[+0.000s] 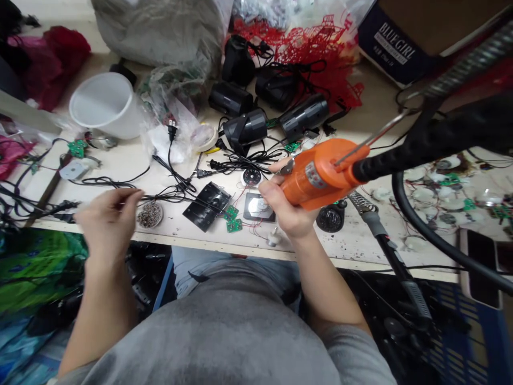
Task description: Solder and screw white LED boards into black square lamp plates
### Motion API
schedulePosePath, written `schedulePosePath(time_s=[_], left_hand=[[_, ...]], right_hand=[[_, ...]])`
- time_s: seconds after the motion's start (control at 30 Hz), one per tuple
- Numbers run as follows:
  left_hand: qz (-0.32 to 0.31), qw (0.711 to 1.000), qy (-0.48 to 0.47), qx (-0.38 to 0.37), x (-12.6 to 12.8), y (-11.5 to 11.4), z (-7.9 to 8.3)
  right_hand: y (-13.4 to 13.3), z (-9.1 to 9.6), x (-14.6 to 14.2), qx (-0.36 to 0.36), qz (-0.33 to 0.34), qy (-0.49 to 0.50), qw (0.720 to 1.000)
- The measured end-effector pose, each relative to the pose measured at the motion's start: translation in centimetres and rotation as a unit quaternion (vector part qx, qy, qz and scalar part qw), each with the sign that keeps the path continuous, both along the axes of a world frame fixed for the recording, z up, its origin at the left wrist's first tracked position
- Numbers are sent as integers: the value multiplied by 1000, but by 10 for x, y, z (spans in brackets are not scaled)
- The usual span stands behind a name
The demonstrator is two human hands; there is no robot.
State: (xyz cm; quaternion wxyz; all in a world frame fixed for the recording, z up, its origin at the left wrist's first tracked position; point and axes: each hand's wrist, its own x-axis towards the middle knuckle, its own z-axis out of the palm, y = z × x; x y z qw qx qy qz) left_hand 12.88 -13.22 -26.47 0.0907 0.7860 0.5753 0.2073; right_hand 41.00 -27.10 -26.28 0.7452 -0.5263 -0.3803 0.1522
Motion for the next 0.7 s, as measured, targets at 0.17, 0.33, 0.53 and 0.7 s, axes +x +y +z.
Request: schedulePosePath(time_s=[0.17, 0.33, 0.53, 0.7], left_hand=[[54, 980, 137, -135, -33, 12, 3], [49, 970, 158, -179, -21, 15, -10], [45, 973, 142, -175, -18, 15, -13], [61, 984, 83, -145, -33, 16, -11]], right_hand=[[-2, -3, 3, -26, -4, 9, 1000], [0, -4, 4, -27, -11, 10, 1000], [4, -5, 4, -34, 22, 25, 999], [-1, -4, 16, -23, 113, -10, 993]])
